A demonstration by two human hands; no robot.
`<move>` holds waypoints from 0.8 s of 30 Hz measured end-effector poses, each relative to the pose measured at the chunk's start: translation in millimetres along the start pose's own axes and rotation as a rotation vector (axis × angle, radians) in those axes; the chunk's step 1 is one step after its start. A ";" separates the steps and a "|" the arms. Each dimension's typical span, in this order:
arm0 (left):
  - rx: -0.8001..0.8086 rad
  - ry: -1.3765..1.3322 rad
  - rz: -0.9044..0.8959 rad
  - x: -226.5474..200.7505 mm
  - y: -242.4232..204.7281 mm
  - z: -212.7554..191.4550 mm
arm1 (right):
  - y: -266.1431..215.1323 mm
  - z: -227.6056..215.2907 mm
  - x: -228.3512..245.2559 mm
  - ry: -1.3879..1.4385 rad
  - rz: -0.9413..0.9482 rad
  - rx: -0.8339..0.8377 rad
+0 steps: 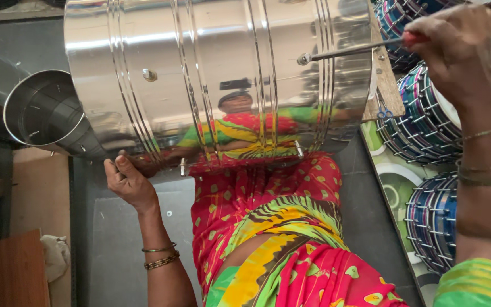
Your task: The person is assembling a metal drum by attaching lugs to its body using a screwdriver. They hold the drum with one hand and tighten the lugs with the other, rotating the drum to access different positions.
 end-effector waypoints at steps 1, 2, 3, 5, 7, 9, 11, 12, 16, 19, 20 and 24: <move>-0.005 -0.001 -0.008 0.3 0.5 0.0 | 7.9 0.8 -0.4 0.013 -0.014 -0.001; -0.002 -0.004 -0.016 0.3 -0.2 -0.1 | 16.1 1.0 0.0 0.028 -0.029 0.002; 0.002 -0.006 -0.023 0.0 -1.5 -0.3 | 27.1 2.4 0.1 0.072 -0.033 0.015; 0.011 -0.017 -0.037 -1.0 -1.6 0.4 | 52.2 4.4 2.8 0.159 -0.040 0.033; 0.022 -0.032 -0.053 -2.6 -1.7 -1.2 | 71.2 6.2 13.3 0.197 -0.059 0.038; 0.027 -0.051 -0.028 -5.4 -2.5 -1.3 | 84.3 8.5 27.6 0.129 -0.101 0.019; 0.032 -0.065 -0.029 -6.8 -2.6 -1.6 | 83.0 5.6 37.7 0.084 -0.087 0.005; 0.034 -0.070 -0.044 -7.1 -3.8 -1.7 | 77.6 5.4 42.7 0.101 -0.048 0.006; 0.028 -0.054 -0.097 -5.9 -4.6 -2.1 | 44.1 15.4 66.0 0.307 0.213 -0.088; 0.033 -0.106 -0.064 -8.9 -7.6 -0.8 | 21.2 31.2 92.1 0.390 0.350 -0.088; 0.030 -0.099 -0.075 -9.7 -7.7 -0.7 | 14.6 30.5 103.2 0.354 0.311 -0.138; 0.018 -0.088 -0.073 -13.9 -7.8 0.2 | -3.1 21.3 154.2 0.278 0.219 -0.254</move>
Point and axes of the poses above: each hand's wrist, its own y-axis towards the middle knuckle, its own z-axis out of the palm, x = y × z, the point moved 2 cm from there along y, towards the middle knuckle, and after that the axes turned 4 degrees about x, right-handed, at the moved point
